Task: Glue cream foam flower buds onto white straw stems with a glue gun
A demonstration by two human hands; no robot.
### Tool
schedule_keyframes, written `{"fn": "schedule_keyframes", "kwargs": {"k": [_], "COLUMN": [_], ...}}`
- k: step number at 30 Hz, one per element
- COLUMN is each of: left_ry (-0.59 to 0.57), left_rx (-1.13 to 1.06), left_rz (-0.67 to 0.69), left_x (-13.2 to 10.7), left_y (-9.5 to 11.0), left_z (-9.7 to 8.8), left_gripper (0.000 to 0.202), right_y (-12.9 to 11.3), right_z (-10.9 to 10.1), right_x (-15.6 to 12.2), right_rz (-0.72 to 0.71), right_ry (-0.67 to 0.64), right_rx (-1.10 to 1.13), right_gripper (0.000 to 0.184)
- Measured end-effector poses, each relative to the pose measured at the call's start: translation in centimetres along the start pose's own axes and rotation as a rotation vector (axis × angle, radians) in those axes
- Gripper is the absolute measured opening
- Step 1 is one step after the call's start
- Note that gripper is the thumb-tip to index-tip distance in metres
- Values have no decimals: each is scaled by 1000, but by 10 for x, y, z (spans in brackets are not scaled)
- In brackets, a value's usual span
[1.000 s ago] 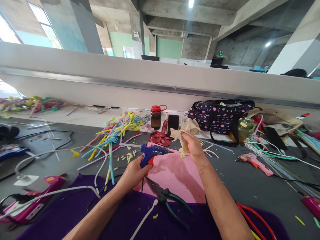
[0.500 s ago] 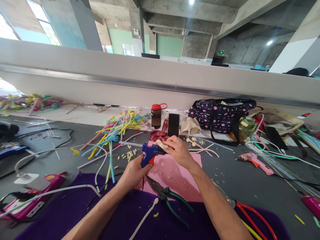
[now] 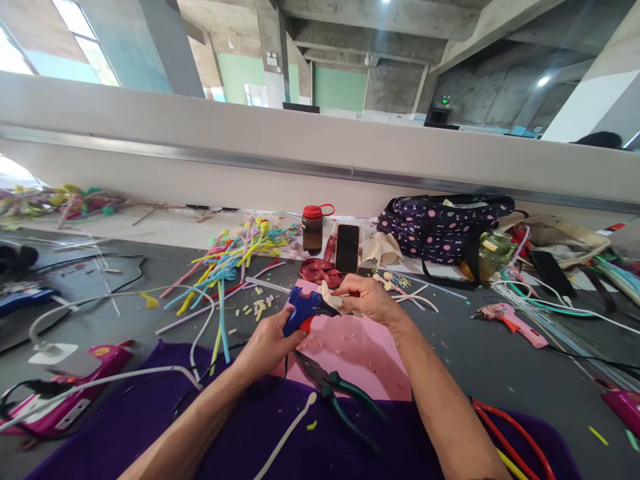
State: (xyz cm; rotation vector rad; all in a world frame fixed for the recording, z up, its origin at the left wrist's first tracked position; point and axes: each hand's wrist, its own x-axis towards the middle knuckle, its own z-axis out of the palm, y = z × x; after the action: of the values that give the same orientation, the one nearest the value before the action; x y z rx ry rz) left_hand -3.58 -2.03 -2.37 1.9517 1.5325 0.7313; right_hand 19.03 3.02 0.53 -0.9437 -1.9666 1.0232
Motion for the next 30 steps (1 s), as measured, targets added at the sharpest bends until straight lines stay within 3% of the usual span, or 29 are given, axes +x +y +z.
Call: {"fn": "schedule_keyframes", "kwargs": {"k": [9, 14, 17, 22, 26, 30], "left_ry": [53, 73, 62, 37, -20, -63], "left_rx": [174, 131, 53, -22, -95, -124], "left_rz": [11, -24, -77, -103, -122, -127], "left_x": [1, 2, 2, 3, 3, 3], "left_y": [-2, -6, -7, -6, -6, -7], "left_z": [6, 6, 4, 2, 1, 2], "left_gripper": [27, 39, 38, 21, 13, 10], "right_y": [1, 17, 14, -14, -25, -15], "right_z": [17, -4, -16, 2, 27, 33], "right_x": [3, 3, 0, -5, -6, -4], "right_rz": [179, 184, 143, 3, -201, -315], "right_ry": [198, 418, 467, 386, 244, 93], "right_rx": [6, 27, 27, -75, -470, -754], "right_gripper": [29, 33, 32, 22, 28, 31]}}
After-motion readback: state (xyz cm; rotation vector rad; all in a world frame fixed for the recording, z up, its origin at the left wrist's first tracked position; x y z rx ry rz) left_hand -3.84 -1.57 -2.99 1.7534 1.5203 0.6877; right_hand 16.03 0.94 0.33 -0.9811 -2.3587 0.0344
